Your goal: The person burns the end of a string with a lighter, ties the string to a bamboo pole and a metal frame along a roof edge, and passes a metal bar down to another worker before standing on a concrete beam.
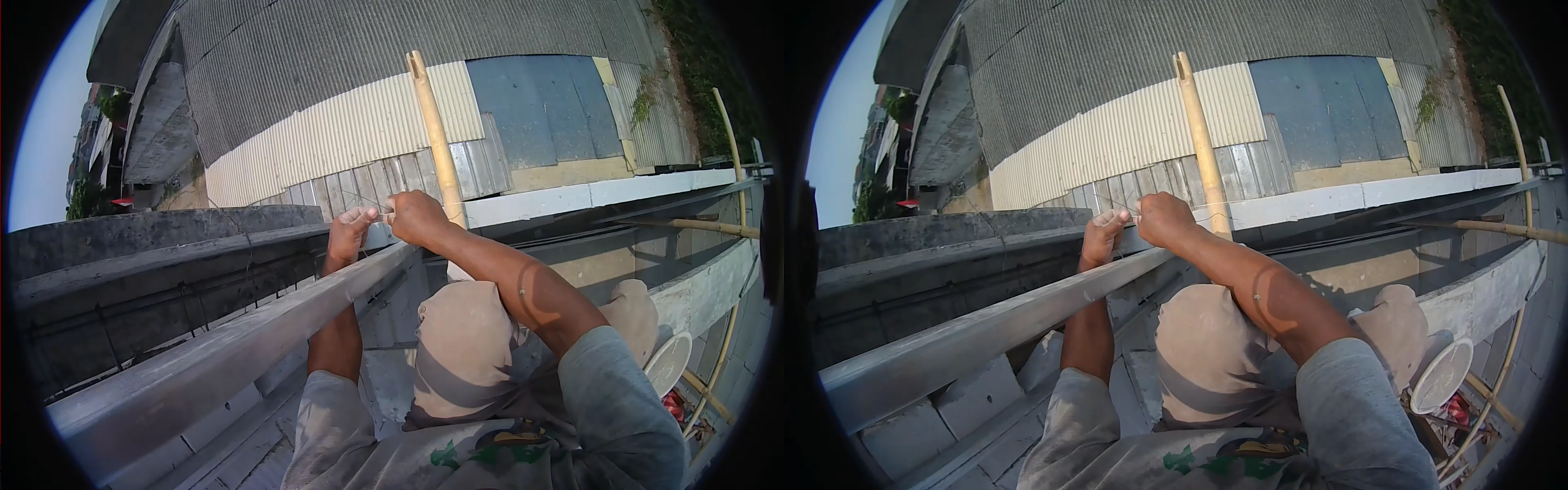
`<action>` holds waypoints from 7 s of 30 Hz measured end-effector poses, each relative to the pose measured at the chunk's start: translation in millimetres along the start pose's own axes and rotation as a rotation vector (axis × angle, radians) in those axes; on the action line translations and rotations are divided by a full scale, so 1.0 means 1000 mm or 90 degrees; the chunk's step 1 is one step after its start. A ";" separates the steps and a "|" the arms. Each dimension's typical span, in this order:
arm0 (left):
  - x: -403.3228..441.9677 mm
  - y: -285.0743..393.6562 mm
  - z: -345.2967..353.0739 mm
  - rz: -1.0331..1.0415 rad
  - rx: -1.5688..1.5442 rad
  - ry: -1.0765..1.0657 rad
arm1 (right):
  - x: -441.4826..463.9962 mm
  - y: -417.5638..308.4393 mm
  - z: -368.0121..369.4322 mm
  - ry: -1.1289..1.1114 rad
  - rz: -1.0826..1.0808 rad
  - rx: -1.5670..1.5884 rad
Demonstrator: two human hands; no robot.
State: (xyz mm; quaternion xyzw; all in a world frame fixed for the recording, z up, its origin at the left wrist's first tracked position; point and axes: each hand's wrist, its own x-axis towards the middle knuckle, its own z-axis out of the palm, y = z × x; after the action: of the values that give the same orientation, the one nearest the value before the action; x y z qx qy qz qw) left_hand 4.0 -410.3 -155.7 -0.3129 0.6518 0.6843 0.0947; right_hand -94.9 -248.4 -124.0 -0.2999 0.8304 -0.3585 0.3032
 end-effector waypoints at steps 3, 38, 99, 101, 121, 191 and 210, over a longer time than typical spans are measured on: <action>0.001 0.000 -0.001 0.035 0.067 -0.009 | -0.003 0.001 0.007 0.056 -0.027 0.016; -0.198 0.127 0.186 0.523 -0.331 0.013 | -0.240 -0.108 -0.148 0.307 -0.137 0.129; -0.194 0.101 0.279 0.306 -0.338 -0.301 | -0.320 -0.030 -0.151 0.633 -0.194 0.160; -0.192 0.097 0.277 0.284 -0.366 -0.364 | -0.322 -0.029 -0.154 0.600 -0.195 0.164; -0.214 0.114 0.284 0.199 -0.387 -0.276 | -0.314 -0.033 -0.175 0.500 -0.026 0.455; -0.211 0.081 0.268 0.739 0.180 0.139 | -0.286 -0.024 -0.156 0.465 0.158 0.008; -0.202 0.093 0.234 0.252 -0.237 -0.359 | -0.305 -0.023 -0.164 0.329 -0.217 0.058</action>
State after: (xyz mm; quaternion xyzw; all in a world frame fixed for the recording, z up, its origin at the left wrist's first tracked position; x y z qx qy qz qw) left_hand 41.7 -144.0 23.0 0.0074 0.5124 0.8551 0.0780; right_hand -12.8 24.8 73.3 -0.3201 0.8009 -0.5052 0.0304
